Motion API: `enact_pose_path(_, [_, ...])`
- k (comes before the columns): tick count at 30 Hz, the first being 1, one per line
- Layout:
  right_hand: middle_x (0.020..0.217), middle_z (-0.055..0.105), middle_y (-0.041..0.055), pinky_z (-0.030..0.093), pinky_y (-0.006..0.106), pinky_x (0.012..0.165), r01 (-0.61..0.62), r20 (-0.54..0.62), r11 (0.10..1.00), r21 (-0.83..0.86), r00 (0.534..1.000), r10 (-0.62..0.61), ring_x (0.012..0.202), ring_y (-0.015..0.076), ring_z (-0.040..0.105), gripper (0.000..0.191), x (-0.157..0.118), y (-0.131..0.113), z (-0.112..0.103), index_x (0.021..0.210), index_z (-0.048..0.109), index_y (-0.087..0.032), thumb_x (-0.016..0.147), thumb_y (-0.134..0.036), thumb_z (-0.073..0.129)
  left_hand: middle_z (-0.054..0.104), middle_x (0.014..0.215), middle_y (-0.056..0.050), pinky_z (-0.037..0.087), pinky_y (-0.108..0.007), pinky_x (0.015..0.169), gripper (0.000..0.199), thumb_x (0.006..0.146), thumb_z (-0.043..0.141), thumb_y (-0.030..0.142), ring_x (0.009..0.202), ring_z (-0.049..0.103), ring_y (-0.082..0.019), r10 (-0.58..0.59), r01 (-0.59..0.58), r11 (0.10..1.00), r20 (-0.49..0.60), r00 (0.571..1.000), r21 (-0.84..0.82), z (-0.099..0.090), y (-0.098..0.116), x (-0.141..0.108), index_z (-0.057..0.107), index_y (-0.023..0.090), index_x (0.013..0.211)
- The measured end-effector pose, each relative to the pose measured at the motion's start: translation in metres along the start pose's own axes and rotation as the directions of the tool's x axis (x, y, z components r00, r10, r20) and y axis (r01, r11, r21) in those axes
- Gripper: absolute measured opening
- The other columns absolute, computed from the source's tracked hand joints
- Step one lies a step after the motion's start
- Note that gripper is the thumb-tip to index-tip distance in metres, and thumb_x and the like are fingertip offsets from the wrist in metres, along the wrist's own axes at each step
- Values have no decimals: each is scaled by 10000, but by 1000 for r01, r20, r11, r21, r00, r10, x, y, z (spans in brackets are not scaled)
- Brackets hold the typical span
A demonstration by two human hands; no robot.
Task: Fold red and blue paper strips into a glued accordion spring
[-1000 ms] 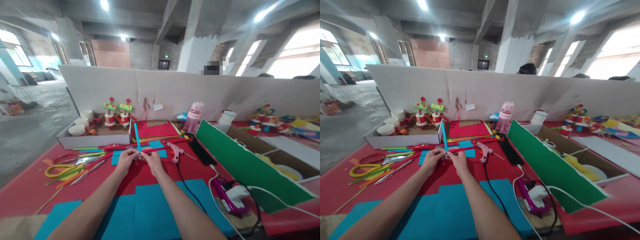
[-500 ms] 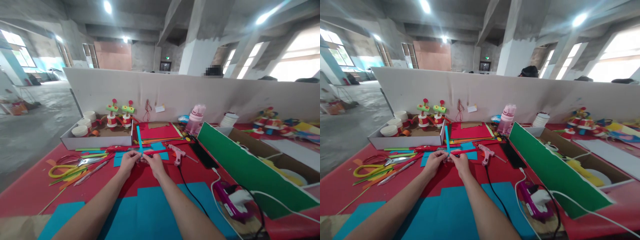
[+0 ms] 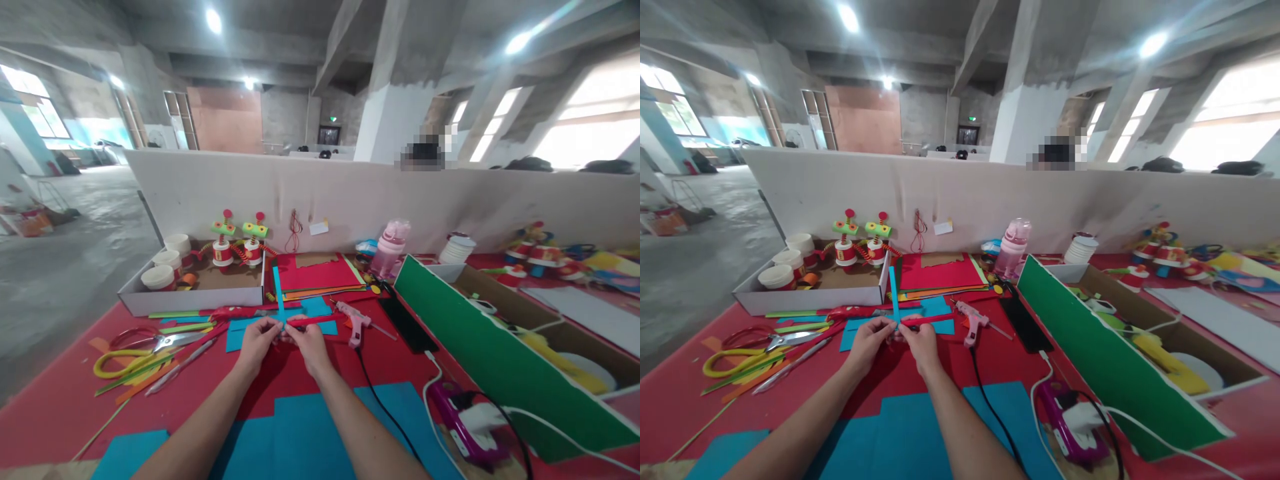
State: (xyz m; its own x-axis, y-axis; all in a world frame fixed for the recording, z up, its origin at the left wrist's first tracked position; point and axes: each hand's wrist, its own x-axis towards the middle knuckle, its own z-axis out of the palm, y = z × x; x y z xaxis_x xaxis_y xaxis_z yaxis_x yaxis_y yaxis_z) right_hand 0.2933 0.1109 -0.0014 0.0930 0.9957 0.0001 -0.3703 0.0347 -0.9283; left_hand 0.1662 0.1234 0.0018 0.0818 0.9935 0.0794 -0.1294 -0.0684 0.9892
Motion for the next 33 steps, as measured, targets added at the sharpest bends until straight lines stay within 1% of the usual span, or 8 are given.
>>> enact_pose_path(7, [607, 652, -6, 567, 318, 652, -26, -12, 1000, -6, 1000, 25, 610, 180, 661, 380, -2, -2, 1, 794, 624, -165, 561, -408, 800, 597, 547, -1, 382, -212, 496, 279, 648, 749, 407, 485, 486, -100, -11, 11, 1000, -12, 1000, 11, 0, 1, 0, 642, 149, 652])
enact_pose_path(12, [602, 649, -17, 557, 295, 625, 20, -23, 999, -41, 1000, -21, 603, 174, 655, 311, -1, -2, 0, 786, 616, -168, 607, -374, 764, 583, 536, 12, 370, -208, 488, 298, 665, 732, 426, 469, 469, -90, 2, -2, 1000, 7, 1000, 28, 2, 1, 0, 633, 144, 681])
enact_pose_path(17, [640, 662, -24, 550, 288, 619, 58, -21, 996, -65, 998, -60, 574, 161, 647, 257, -2, -3, -1, 786, 606, -179, 629, -335, 736, 625, 614, -4, 393, -218, 510, 329, 646, 744, 418, 510, 503, -103, -24, 23, 1000, 22, 999, 16, 5, 3, -2, 650, 138, 790])
enact_pose_path(20, [626, 657, -21, 548, 291, 614, 67, 8, 992, -107, 998, -67, 586, 172, 651, 249, -2, -3, -2, 789, 611, -182, 643, -345, 729, 608, 592, -6, 387, -219, 520, 297, 670, 726, 410, 516, 494, -103, -18, 17, 1000, 28, 999, 16, 5, 4, -4, 640, 133, 733])
enact_pose_path(23, [641, 657, -14, 549, 294, 616, 73, 34, 987, -140, 997, -69, 610, 178, 653, 249, -2, -4, -3, 793, 621, -180, 652, -356, 724, 593, 579, 2, 377, -217, 519, 284, 673, 724, 403, 516, 485, -101, -8, 8, 1000, 9, 1000, 18, 4, 4, -3, 632, 136, 706])
enact_pose_path(26, [636, 649, -13, 545, 286, 608, 108, 26, 977, -182, 994, -105, 611, 172, 642, 229, -2, -4, -4, 783, 626, -178, 669, -357, 713, 576, 557, 12, 372, -215, 518, 286, 666, 728, 406, 513, 483, -101, -7, 7, 999, -8, 1000, 40, 4, 4, -2, 624, 140, 687])
enact_pose_path(29, [609, 644, -13, 539, 282, 598, 124, 8, 970, -209, 992, -125, 600, 172, 638, 230, -3, -4, -5, 788, 622, -179, 688, -370, 704, 569, 543, 17, 375, -213, 525, 288, 667, 728, 407, 511, 486, -100, -21, 21, 999, 2, 1000, 44, 5, 6, -3, 616, 142, 685])
enact_pose_path(33, [623, 657, -3, 540, 287, 606, 112, -28, 974, -195, 992, -119, 599, 178, 647, 249, -3, -5, -4, 769, 619, -180, 678, -389, 717, 580, 560, 19, 389, -212, 544, 284, 665, 737, 396, 525, 497, -98, -45, 46, 998, 49, 998, -31, 6, 6, -5, 606, 149, 718])
